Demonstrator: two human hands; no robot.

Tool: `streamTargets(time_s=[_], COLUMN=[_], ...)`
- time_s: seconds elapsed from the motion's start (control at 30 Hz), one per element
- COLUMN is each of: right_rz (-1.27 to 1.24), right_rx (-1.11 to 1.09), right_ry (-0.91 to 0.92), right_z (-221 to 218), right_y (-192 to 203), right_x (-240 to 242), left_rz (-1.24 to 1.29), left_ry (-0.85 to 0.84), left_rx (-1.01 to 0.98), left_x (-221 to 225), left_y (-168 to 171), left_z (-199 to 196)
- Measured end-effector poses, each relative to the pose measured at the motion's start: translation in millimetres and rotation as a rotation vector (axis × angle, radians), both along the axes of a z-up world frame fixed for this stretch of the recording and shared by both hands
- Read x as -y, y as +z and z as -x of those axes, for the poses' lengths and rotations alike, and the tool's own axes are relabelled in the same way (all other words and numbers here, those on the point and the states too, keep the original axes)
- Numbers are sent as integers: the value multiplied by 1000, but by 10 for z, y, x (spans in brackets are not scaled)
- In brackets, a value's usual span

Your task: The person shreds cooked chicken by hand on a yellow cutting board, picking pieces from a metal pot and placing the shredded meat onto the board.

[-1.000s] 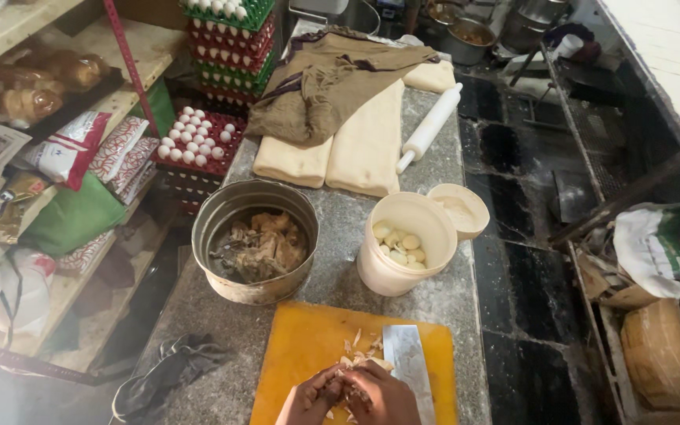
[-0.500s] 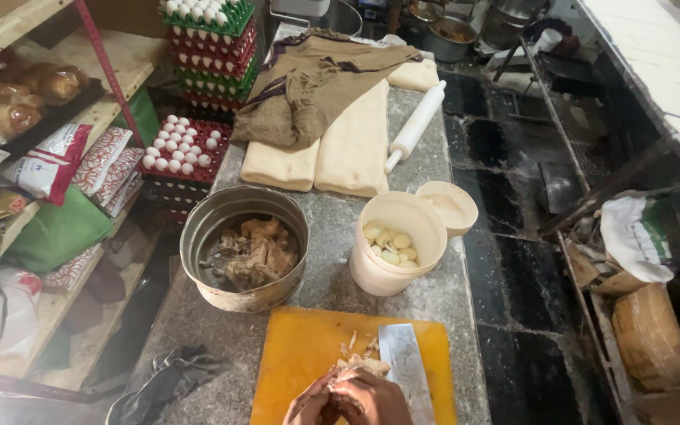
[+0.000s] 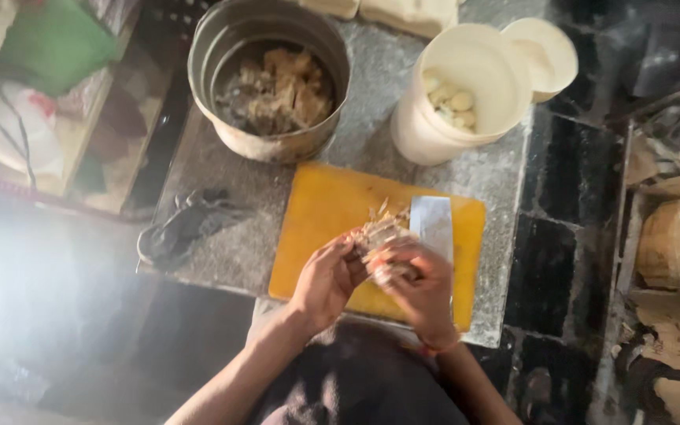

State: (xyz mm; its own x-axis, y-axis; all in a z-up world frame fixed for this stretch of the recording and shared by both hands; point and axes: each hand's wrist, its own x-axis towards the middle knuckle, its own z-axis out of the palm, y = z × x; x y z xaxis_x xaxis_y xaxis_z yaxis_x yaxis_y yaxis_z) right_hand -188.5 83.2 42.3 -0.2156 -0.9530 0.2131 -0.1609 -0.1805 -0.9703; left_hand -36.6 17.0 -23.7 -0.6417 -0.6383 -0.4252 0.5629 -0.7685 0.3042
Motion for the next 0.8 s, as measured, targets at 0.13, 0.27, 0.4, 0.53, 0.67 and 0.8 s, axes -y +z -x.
streamTargets(time_s=[0.13,0.27,0.4,0.53,0.67,0.8], right_rz=[-247,-200,-92,-112,-88,-45], right_rx=[41,-332,-587,-618,-669,-738], right_ry=[-158,-170,-174,-197,-190,-182], right_z=[107,89,-35,-117,-135,-138], right_y=[24,113,220,281,285,297], right_x=[-10,46,116,140,166,198], left_rz=[34,86,165,296,325,288], left_ry=[22,21,-6,17,58,85], left_rx=[-25,-40,73,163,174,159], left_x=[4,-12,-42,-68,-82,-66], left_y=[250,254,222,190,153,148], left_z=[-30,-44,-30,21,65,81])
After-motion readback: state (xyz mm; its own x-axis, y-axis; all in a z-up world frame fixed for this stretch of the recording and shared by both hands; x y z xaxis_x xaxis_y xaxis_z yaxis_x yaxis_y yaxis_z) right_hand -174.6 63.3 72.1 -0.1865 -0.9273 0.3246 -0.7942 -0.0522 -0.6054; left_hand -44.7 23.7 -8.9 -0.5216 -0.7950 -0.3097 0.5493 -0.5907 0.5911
